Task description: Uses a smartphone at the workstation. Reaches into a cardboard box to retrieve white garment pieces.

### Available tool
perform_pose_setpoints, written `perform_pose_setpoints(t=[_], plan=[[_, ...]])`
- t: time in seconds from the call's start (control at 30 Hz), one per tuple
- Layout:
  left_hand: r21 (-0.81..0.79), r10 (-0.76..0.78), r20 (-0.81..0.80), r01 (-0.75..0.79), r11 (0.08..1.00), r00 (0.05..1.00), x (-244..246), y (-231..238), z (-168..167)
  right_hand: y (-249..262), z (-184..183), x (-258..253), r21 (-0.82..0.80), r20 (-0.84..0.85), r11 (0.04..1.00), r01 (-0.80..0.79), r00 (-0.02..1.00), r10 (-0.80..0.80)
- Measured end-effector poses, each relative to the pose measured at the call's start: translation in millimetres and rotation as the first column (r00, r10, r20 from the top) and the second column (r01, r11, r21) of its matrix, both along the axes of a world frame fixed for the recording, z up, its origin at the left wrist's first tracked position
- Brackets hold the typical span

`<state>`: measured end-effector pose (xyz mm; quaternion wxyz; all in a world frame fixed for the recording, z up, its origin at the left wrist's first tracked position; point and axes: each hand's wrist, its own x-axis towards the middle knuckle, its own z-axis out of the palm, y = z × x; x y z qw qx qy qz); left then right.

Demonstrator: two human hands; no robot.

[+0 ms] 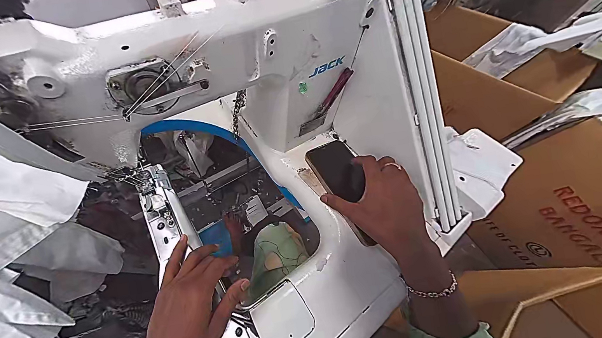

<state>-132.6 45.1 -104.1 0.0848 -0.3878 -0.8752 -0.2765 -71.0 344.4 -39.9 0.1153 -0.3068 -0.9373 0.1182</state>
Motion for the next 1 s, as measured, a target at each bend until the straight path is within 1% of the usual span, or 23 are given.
perform_pose_setpoints(t=[0.17,0.23,0.27,0.33,0.4,0.43,0.53,0.57,0.63,0.7,0.77,0.83,0.9,0.93,1.0], plan=[[-0.005,-0.007,0.010,0.007,1.000,1.000,1,-1,0,-1,-2,2,-0.005,-0.027,1.000,0.001,1.000,-0.001],[-0.002,-0.007,0.008,0.007,1.000,1.000,0,-1,0,4,-6,8,0.010,-0.123,0.999,-0.041,0.991,0.042],[0.002,-0.004,0.002,0.004,1.000,1.000,0,0,0,9,-9,14,0.011,-0.210,0.997,-0.078,0.975,0.078],[0.004,-0.004,-0.004,0.004,1.000,1.000,-1,-1,-1,25,-20,28,0.044,-0.388,0.979,-0.198,0.900,0.200],[-0.003,-0.003,0.003,0.003,1.000,1.000,0,-1,-1,41,-31,43,0.076,-0.508,0.942,-0.327,0.800,0.319],[-0.007,-0.001,0.005,0.001,1.000,1.000,0,-1,-1,43,-37,48,0.108,-0.549,0.926,-0.360,0.755,0.358],[-0.015,0.003,0.010,-0.003,1.000,1.000,0,-2,-3,40,-42,59,0.291,-0.586,0.897,-0.334,0.678,0.443],[-0.015,0.003,0.010,-0.003,1.000,1.000,0,-3,-3,40,-43,61,0.321,-0.595,0.889,-0.325,0.662,0.457],[0.000,-0.001,0.016,0.001,1.000,1.000,-1,-2,-2,43,-43,61,0.315,-0.606,0.875,-0.367,0.633,0.483],[0.000,-0.002,0.025,0.002,1.000,1.000,-1,-3,-2,44,-43,60,0.280,-0.581,0.864,-0.418,0.642,0.500],[-0.005,0.002,0.030,-0.002,1.000,1.000,0,-3,-2,43,-43,55,0.277,-0.530,0.859,-0.430,0.678,0.510],[-0.014,0.004,0.029,-0.003,1.000,1.000,-1,-4,-1,40,-42,52,0.274,-0.482,0.877,-0.394,0.733,0.480],[-0.016,0.005,0.030,-0.004,1.000,1.000,-1,-4,-2,38,-41,51,0.311,-0.439,0.889,-0.337,0.778,0.449],[-0.016,0.001,0.039,0.000,1.000,0.999,-1,-4,-1,38,-41,52,0.316,-0.447,0.893,-0.319,0.781,0.437],[-0.019,-0.012,0.058,0.013,1.000,0.998,-2,-4,0,41,-42,54,0.300,-0.504,0.904,-0.304,0.754,0.421]])
